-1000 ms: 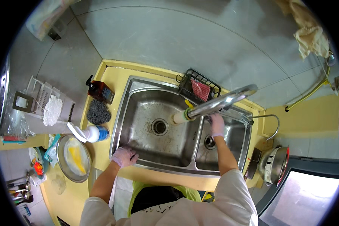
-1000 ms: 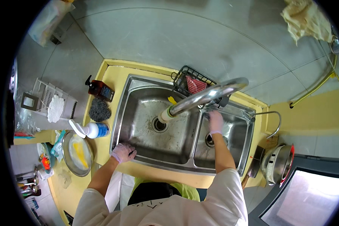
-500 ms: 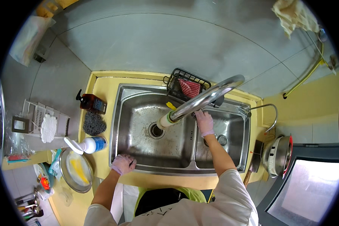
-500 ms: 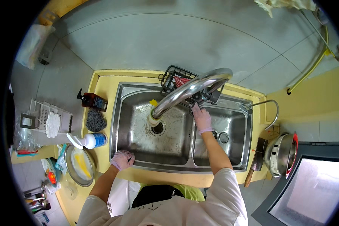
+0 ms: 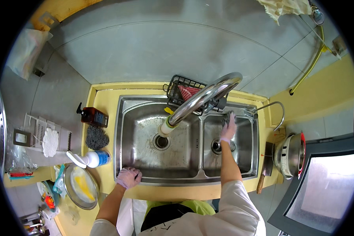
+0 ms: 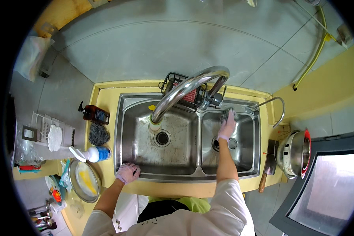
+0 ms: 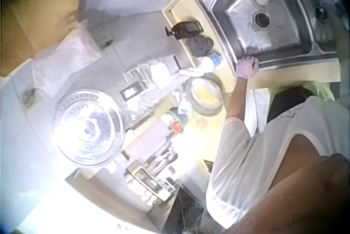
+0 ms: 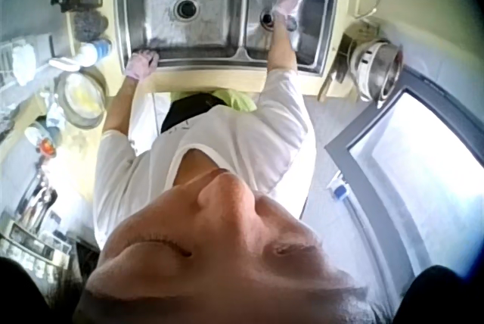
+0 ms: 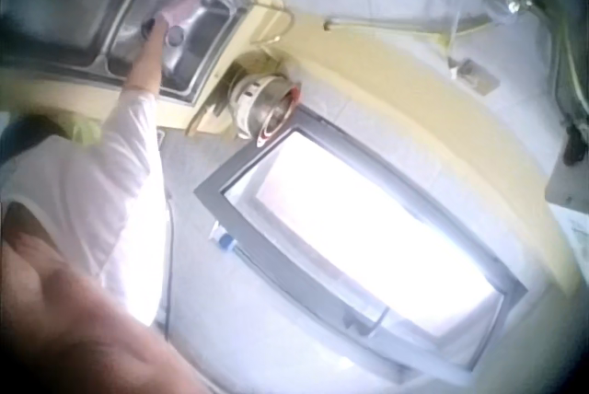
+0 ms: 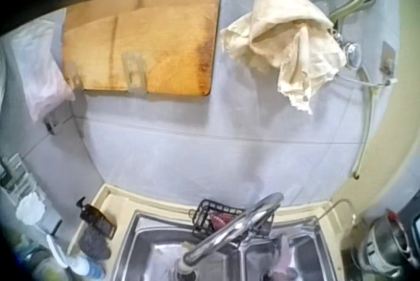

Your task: The person scrubs a small metal cup with a steel wool pad, then cleans the sink drain and basin using a sponge. They rinse the sponge under running water and wipe the sink surfaces.

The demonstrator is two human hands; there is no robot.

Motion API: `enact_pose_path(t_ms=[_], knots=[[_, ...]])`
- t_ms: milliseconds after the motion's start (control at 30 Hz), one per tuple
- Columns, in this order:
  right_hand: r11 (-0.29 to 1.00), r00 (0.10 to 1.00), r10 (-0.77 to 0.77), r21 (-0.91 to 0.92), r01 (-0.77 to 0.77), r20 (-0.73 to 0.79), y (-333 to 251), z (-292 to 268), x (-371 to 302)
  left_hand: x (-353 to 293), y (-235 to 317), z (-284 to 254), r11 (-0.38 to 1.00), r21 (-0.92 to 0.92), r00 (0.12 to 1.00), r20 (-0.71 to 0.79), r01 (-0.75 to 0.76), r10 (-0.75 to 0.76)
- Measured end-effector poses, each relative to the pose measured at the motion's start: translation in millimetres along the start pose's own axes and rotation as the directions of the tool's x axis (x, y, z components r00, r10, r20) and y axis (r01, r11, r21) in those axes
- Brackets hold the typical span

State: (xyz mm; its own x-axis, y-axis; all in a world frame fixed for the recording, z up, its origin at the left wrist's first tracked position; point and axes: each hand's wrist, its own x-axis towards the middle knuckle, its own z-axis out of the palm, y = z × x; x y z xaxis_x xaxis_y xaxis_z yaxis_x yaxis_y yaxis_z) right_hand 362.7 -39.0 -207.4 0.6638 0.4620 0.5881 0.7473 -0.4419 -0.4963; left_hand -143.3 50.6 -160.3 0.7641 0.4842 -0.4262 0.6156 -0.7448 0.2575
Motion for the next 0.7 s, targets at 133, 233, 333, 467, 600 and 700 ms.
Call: enact_pose_path(t_ms=[133,233,333,467,600,700], knots=[[0.999,0.933,0.028,-0.043,-0.013,0.359,-8.1,65.2,-32.1,-3.7,4.6,-9.9,0.998,0.055,0.999,0.032,-0.006,0.004],[0.996,0.889,0.022,0.066,-0.059,0.457,-28.5,28.9,-4.8,-7.2,-7.4,9.0,0.999,0.032,0.999,-0.03,-0.042,0.043],[0.967,0.904,0.247,-0.031,-0.252,0.349,-24.2,12.0,18.7,0.0,0.3,-2.8,0.997,0.068,0.999,0.01,-0.041,0.041],[0.982,0.872,0.119,0.072,-0.174,0.475,-42.8,38.8,-12.0,-3.4,-3.8,6.9,0.997,0.068,0.999,-0.026,-0.029,0.031],[0.911,0.897,0.074,0.336,-0.238,0.435,-51.8,2.6,-45.0,-5.1,-2.3,3.3,0.999,0.042,0.997,-0.064,-0.027,0.03],[0.903,0.963,0.262,0.336,-0.268,0.065,-87.2,-5.5,-27.1,-4.8,-1.9,4.6,0.999,0.029,0.997,-0.072,-0.023,0.025]])
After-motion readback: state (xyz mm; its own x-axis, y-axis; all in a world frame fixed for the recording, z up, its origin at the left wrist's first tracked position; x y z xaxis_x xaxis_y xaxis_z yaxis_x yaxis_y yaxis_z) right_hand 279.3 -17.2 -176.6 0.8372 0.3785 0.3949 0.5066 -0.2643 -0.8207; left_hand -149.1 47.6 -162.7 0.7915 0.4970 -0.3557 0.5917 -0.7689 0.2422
